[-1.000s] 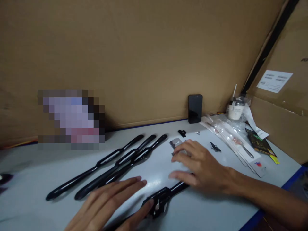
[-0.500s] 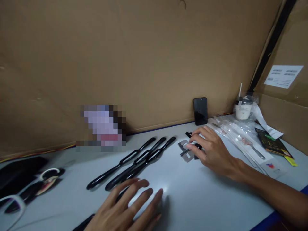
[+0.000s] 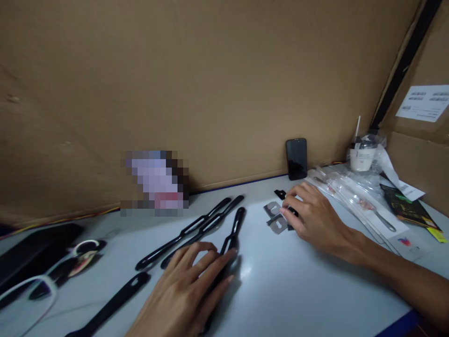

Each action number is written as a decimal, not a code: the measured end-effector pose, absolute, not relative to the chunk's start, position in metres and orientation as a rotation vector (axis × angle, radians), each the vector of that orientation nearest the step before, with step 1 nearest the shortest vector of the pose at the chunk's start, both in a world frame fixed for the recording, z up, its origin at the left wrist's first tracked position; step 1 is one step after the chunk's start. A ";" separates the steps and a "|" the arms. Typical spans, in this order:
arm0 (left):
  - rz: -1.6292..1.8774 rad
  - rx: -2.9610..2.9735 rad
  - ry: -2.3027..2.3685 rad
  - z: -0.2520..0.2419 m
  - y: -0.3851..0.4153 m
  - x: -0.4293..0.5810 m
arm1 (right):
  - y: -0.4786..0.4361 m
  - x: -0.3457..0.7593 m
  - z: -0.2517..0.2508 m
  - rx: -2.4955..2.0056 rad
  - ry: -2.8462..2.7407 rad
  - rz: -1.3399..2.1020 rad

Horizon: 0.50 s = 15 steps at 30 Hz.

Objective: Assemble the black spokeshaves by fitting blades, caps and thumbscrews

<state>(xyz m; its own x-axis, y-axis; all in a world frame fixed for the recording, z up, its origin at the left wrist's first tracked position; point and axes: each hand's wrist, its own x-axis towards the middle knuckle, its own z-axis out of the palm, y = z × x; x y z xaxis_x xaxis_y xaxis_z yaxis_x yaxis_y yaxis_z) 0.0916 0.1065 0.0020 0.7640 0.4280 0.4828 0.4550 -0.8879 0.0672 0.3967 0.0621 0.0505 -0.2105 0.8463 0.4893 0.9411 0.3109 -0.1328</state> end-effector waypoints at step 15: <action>-0.738 -3.208 -0.567 -0.004 0.098 0.085 | 0.054 0.399 0.048 -1.709 -2.462 0.115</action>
<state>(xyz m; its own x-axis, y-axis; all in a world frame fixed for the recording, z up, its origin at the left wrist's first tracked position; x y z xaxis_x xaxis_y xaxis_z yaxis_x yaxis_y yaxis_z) 0.0855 0.0977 -0.0041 0.8462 0.3665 0.3868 0.2792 -0.9232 0.2642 0.3993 0.0545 0.0475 -0.3436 0.9362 0.0732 0.9254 0.3509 -0.1435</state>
